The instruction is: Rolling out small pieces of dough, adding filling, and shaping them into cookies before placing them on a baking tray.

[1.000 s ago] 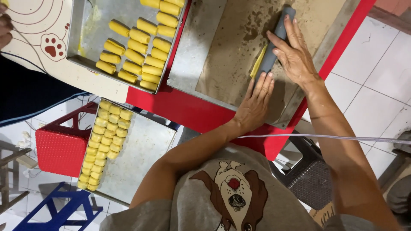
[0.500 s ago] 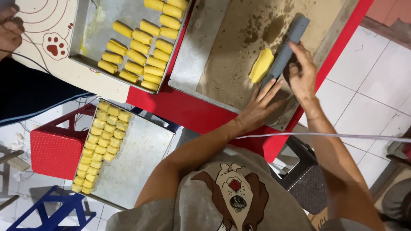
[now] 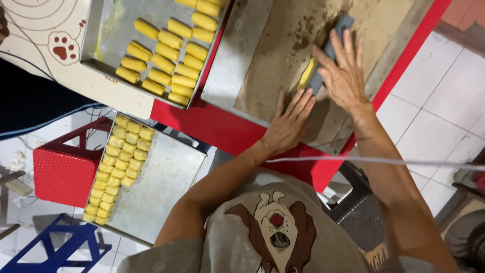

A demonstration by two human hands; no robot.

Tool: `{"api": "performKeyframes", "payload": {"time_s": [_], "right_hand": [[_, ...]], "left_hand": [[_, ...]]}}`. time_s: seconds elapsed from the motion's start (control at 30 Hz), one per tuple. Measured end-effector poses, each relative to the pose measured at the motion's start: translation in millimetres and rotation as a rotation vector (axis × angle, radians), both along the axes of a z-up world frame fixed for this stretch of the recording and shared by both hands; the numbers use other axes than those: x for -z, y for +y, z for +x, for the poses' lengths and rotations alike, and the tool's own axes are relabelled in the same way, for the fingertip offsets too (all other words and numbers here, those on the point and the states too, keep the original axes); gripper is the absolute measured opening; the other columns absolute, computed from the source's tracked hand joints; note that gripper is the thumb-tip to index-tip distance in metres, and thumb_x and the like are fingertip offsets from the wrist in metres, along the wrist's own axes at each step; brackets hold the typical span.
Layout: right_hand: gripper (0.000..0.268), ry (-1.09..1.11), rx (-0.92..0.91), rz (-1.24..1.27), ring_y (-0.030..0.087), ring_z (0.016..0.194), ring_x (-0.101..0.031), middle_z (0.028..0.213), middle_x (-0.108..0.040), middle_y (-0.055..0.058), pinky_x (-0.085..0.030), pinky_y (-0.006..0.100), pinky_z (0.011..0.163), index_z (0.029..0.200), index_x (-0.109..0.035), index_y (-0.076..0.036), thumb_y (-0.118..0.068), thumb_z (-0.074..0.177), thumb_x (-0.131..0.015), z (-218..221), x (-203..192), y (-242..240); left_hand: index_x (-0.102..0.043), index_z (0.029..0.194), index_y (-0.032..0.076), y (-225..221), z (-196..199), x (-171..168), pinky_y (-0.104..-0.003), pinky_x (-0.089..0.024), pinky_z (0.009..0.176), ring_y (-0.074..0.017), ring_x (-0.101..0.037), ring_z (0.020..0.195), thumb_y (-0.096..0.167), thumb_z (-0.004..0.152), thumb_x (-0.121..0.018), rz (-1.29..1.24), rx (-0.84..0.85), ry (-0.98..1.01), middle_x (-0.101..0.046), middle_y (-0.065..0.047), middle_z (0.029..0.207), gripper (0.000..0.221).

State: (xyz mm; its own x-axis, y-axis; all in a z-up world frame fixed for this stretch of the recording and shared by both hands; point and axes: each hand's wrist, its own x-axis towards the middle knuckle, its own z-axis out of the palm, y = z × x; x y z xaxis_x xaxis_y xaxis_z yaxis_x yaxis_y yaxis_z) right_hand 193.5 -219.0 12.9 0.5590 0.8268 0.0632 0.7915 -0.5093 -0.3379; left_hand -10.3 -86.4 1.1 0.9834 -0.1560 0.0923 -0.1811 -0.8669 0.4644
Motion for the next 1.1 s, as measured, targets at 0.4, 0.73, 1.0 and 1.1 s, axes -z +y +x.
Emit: {"api": "performKeyframes", "payload": {"time_s": [0.4, 0.73, 1.0, 1.1], "right_hand": [[0.054, 0.067, -0.094, 0.048, 0.043, 0.153, -0.003, 0.168, -0.028, 0.025, -0.004, 0.074, 0.12, 0.162, -0.047, -0.018, -0.039, 0.118, -0.025, -0.4, -8.1, 42.7], [0.061, -0.047, -0.132, 0.093, 0.052, 0.15, -0.014, 0.164, -0.04, 0.034, 0.0, 0.07, 0.117, 0.159, -0.059, -0.006, -0.039, 0.122, -0.024, 0.2, -0.8, 66.7], [0.063, 0.216, 0.08, -0.29, 0.027, 0.157, 0.009, 0.175, -0.007, 0.011, 0.016, 0.053, 0.12, 0.168, -0.012, -0.024, -0.052, 0.112, -0.015, 9.1, -10.7, 126.7], [0.042, 0.229, -0.055, 0.267, 0.042, 0.149, -0.033, 0.16, -0.04, 0.024, -0.02, 0.062, 0.12, 0.151, -0.056, -0.001, -0.023, 0.117, -0.045, 43.1, -10.0, 115.9]], "left_hand": [[-0.006, 0.167, 0.01, 25.9, 1.4, -21.1, -0.068, -0.01, 0.124, -0.0335, -0.011, 0.163, 0.072, 0.12, -0.058, 0.555, -0.024, 0.238, -0.01, -0.013, 0.175, 0.093], [-0.007, 0.167, 0.003, 31.9, -9.2, 16.4, -0.063, -0.005, 0.135, -0.0371, -0.004, 0.166, 0.029, 0.113, -0.041, -0.128, -0.166, 0.036, -0.004, -0.017, 0.175, 0.069], [-0.005, 0.165, -0.001, 44.3, 6.5, 21.1, -0.061, -0.003, 0.136, -0.0447, -0.001, 0.163, -0.01, 0.081, -0.057, -0.568, -0.235, 0.027, -0.01, -0.021, 0.173, 0.099], [-0.01, 0.164, 0.004, 66.5, 10.7, 7.0, -0.056, 0.0, 0.135, -0.0414, -0.003, 0.163, -0.005, 0.086, -0.068, -0.78, -0.202, 0.111, -0.015, -0.025, 0.172, 0.097]]}}
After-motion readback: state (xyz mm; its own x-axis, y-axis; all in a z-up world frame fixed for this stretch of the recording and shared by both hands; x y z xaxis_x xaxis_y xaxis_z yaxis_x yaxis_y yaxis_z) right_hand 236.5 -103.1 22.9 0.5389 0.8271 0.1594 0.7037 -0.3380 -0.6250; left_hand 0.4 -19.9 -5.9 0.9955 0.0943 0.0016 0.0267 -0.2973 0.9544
